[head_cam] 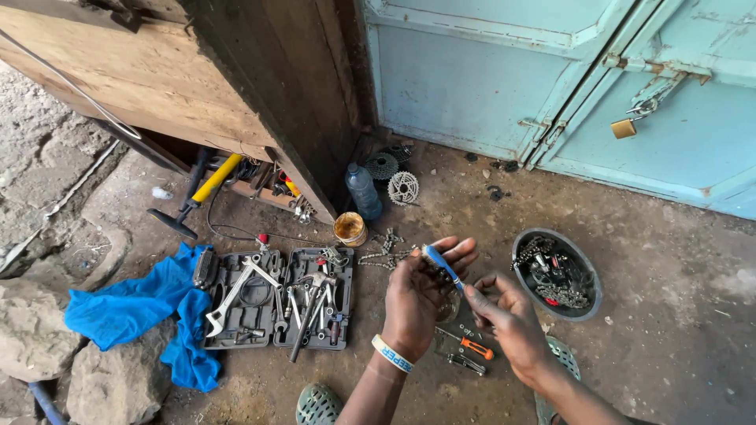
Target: Cleaning a bicycle chain using a toothbrush and cleaning solution in a workshop.
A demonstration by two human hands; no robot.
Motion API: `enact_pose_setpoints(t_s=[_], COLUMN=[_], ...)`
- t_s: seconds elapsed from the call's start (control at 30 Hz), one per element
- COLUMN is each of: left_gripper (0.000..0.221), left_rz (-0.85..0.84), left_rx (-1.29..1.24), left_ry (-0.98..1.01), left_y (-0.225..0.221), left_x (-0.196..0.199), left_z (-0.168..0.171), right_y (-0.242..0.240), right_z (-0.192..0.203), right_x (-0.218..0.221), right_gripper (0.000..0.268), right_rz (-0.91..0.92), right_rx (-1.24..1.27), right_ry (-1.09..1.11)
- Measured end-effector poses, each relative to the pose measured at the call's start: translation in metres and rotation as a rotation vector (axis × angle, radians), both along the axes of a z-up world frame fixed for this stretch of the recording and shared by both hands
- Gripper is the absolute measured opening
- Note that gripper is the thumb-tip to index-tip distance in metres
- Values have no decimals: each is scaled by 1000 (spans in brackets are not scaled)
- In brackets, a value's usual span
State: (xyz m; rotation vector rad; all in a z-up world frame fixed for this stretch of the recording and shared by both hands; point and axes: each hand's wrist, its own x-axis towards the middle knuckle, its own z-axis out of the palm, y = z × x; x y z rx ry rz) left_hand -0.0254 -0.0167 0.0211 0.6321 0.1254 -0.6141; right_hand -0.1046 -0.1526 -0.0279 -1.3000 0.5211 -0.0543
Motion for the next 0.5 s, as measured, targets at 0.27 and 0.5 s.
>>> enact_pose_setpoints(t_s=[0.27, 0.5], left_gripper=[56, 55], left_rz=[-70, 6], left_rx=[28, -93], left_ry=[-190, -150], left_y=[-1, 5], left_x=[-2, 14], left_z=[-3, -5], right_y=[-17, -36], right_z=[5, -2], right_x=[2, -6], right_gripper=[22, 27], right_rz=[20, 95], right_rx=[-2, -18], right_ry=[137, 148])
